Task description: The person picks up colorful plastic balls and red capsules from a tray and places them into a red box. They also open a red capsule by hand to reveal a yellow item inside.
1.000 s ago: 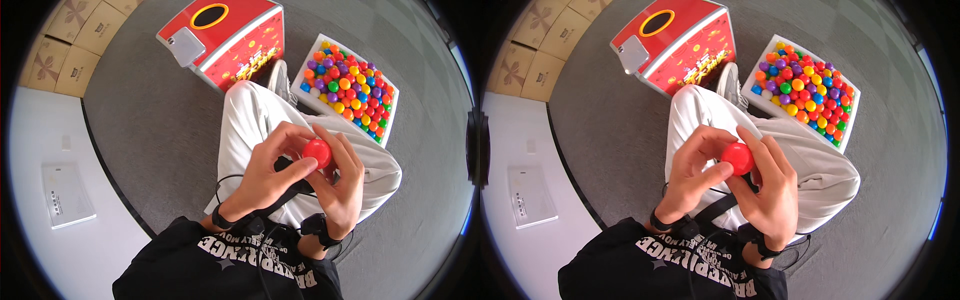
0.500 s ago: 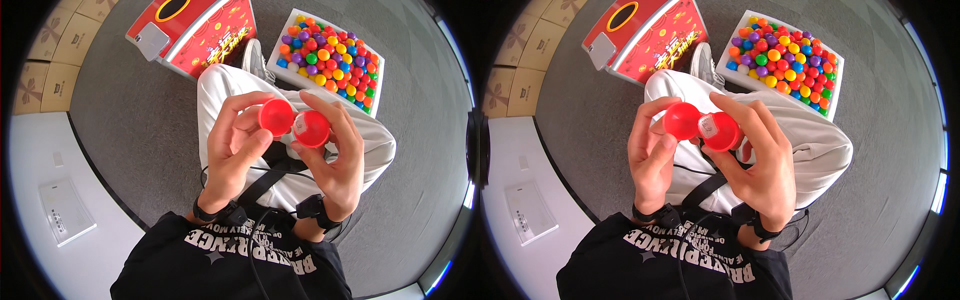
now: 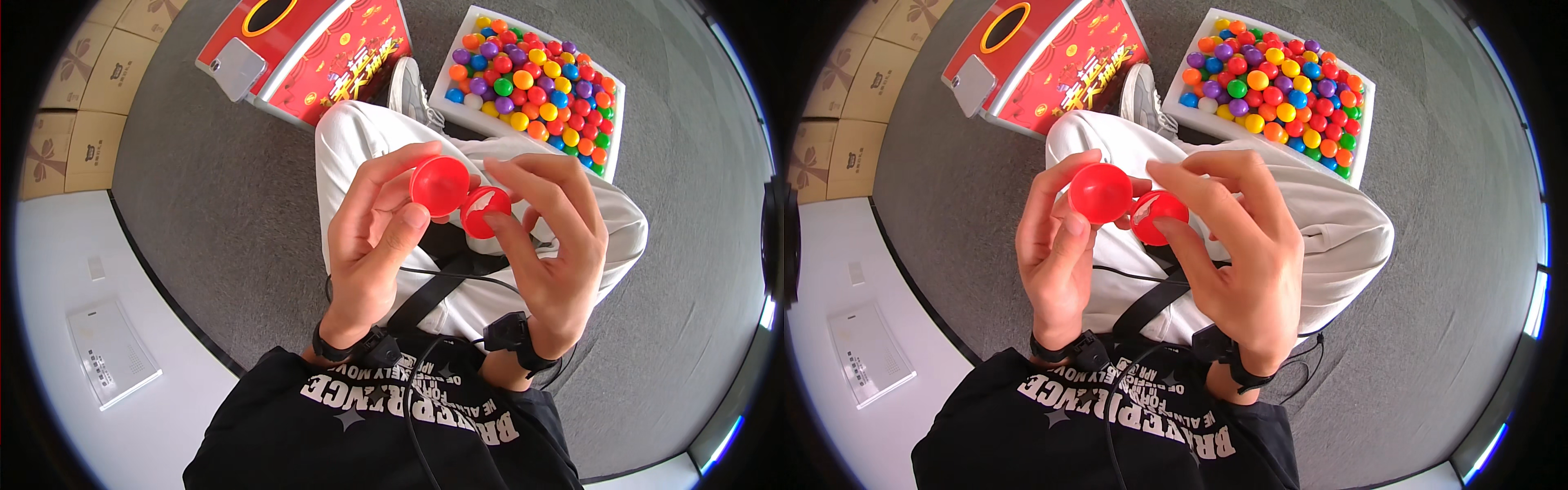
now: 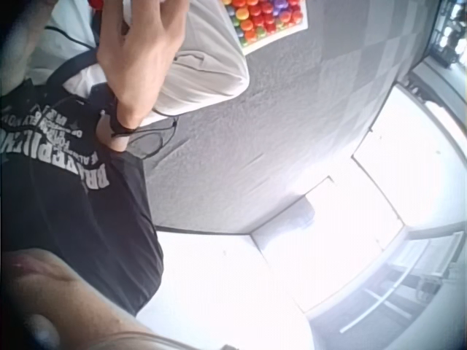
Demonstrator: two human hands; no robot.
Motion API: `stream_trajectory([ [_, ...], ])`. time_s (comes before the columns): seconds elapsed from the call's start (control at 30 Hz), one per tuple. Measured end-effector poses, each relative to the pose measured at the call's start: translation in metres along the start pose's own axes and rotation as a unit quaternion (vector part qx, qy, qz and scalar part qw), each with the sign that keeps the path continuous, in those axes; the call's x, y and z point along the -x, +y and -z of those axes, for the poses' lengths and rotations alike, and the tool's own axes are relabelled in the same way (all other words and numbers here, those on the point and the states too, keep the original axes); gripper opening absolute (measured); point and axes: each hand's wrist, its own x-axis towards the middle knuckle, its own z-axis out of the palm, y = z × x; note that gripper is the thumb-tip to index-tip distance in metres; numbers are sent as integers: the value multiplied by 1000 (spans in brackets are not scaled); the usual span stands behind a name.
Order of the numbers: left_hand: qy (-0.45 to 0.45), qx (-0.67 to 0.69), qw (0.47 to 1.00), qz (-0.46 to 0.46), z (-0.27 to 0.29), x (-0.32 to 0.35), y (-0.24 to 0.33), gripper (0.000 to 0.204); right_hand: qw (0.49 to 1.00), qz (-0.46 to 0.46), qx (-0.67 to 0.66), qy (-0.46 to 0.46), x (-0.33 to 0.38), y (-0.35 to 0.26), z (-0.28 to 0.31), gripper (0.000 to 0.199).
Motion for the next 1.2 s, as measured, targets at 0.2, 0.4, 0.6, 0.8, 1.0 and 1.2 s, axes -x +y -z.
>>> stream_trajectory([
  [0.2,-13,-9,1000,1,6,-1,-1,50,991,110,-3,69,2,9,-6,21],
  [0.4,-69,42,997,11,4,0,0,43,987,125,1,101,1,4,-6,22],
  [0.6,-125,-47,991,-1,3,3,-2,41,984,143,48,95,-3,7,-12,25],
  [0.8,-113,-87,989,-23,5,1,-3,41,982,149,71,92,-1,6,-17,22],
  [1.0,-130,-158,978,-25,3,0,3,39,985,130,59,93,-2,6,-17,22],
  [1.2,-55,-181,981,-34,2,1,-7,26,999,7,-42,-1,1,4,-17,26],
])
